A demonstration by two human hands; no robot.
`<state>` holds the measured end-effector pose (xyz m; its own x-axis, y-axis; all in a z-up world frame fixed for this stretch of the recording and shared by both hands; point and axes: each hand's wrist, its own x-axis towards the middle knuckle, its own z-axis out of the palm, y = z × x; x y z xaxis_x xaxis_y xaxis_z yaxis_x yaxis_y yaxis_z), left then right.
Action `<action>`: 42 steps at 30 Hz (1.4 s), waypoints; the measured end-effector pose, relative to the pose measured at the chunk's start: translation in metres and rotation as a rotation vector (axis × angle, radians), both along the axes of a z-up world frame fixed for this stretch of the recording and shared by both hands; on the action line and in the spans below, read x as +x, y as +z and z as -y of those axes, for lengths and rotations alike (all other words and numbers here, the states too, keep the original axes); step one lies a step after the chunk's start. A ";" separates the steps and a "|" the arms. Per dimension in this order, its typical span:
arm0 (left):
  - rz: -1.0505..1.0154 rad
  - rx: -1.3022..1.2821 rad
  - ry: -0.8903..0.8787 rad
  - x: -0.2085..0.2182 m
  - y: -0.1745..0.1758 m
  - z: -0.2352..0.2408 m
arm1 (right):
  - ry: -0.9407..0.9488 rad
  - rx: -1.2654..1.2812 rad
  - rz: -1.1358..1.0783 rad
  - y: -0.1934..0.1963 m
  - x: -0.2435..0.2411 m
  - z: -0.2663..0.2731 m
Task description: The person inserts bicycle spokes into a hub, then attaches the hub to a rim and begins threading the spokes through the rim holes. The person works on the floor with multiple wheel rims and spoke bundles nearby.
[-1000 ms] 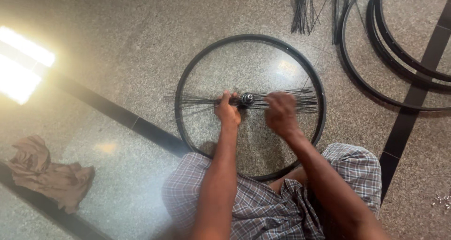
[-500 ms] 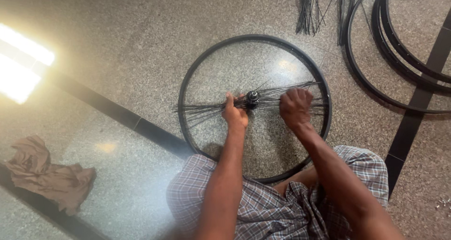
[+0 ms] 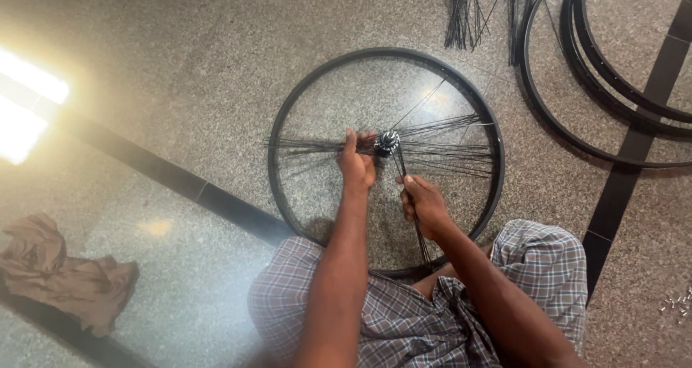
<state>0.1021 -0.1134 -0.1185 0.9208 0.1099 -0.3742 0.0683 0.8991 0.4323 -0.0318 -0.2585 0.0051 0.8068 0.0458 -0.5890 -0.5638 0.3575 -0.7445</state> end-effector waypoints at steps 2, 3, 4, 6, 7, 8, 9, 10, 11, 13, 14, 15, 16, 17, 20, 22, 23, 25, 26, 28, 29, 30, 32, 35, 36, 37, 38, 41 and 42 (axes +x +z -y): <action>-0.091 0.042 -0.040 -0.003 0.011 -0.005 | -0.015 0.033 0.012 -0.010 0.001 -0.002; -0.170 0.066 -0.061 -0.008 0.017 -0.007 | -0.018 0.037 0.020 -0.014 0.001 -0.002; -0.250 0.091 -0.081 -0.013 0.023 -0.009 | -0.022 0.042 0.027 -0.019 0.001 -0.003; -0.277 0.165 -0.045 -0.029 0.034 -0.002 | -0.029 0.049 0.044 -0.025 0.004 0.000; -0.295 0.204 -0.024 -0.042 0.039 0.002 | -0.029 0.055 0.047 -0.028 0.004 0.000; -0.299 0.264 -0.046 -0.056 0.044 0.009 | -0.028 0.061 0.050 -0.030 0.004 0.001; -0.300 0.324 -0.067 -0.068 0.050 0.018 | -0.019 0.049 0.051 -0.031 0.005 0.001; -0.301 0.385 -0.089 -0.078 0.058 0.022 | -0.011 0.037 0.052 -0.031 0.005 0.001; -0.302 0.716 -0.112 -0.086 0.067 0.025 | -0.004 0.025 0.056 -0.030 0.007 0.001; -0.289 1.376 -0.158 -0.099 0.086 0.033 | 0.005 0.019 0.059 -0.027 0.009 0.002; -0.116 1.601 -0.060 -0.095 0.096 0.030 | 0.008 0.015 0.060 -0.026 0.011 0.003; 0.066 1.815 0.035 -0.092 0.105 0.024 | 0.008 0.015 0.058 -0.025 0.008 0.003; 0.262 2.018 0.133 -0.088 0.114 0.016 | 0.009 0.015 0.057 -0.026 0.005 0.003; 0.274 2.100 0.054 -0.083 0.122 0.009 | 0.012 0.014 0.059 -0.025 0.005 0.002; 0.312 2.320 -0.142 -0.069 0.142 -0.010 | 0.005 0.041 0.038 -0.022 0.008 0.001; 0.338 2.442 -0.233 -0.064 0.149 -0.016 | 0.012 0.002 0.058 -0.021 0.009 0.002; 0.374 2.459 -0.257 -0.064 0.149 -0.021 | 0.015 -0.017 0.060 -0.022 0.007 0.001; 0.446 2.488 -0.301 -0.061 0.148 -0.028 | 0.015 -0.013 0.086 -0.023 0.005 -0.001; 0.436 2.505 -0.328 -0.061 0.146 -0.031 | 0.016 -0.012 0.099 -0.023 0.005 -0.003; 0.414 2.534 -0.373 -0.064 0.141 -0.033 | -0.003 0.006 0.077 -0.022 0.007 -0.004; 0.262 2.409 -0.476 -0.068 0.138 -0.031 | -0.013 0.012 0.063 -0.021 0.007 -0.004; 0.116 2.275 -0.569 -0.075 0.133 -0.027 | -0.008 0.012 0.066 -0.021 0.008 -0.003; -0.052 1.973 -0.628 -0.100 0.124 -0.015 | 0.005 0.018 0.067 -0.021 0.009 -0.002; -0.138 1.516 -0.490 -0.130 0.111 0.008 | -0.007 0.040 -0.013 -0.027 0.014 0.000; -0.171 1.363 -0.444 -0.135 0.106 0.014 | -0.025 0.113 -0.029 -0.031 0.014 0.003; -0.173 1.293 -0.414 -0.136 0.102 0.017 | -0.042 0.183 -0.043 -0.036 0.015 0.007; -0.176 1.224 -0.384 -0.134 0.098 0.020 | -0.059 0.253 -0.057 -0.041 0.016 0.011; -0.222 1.201 -0.365 -0.124 0.091 0.024 | 0.008 0.105 0.130 -0.054 0.022 0.024; -0.245 1.227 -0.367 -0.122 0.091 0.023 | 0.013 0.000 0.089 -0.056 0.023 0.027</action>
<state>-0.0200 -0.1367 -0.0277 0.8926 0.2557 -0.3714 0.4177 -0.1583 0.8947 -0.0088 -0.2855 -0.0506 0.8554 0.0564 -0.5148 -0.4998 0.3508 -0.7920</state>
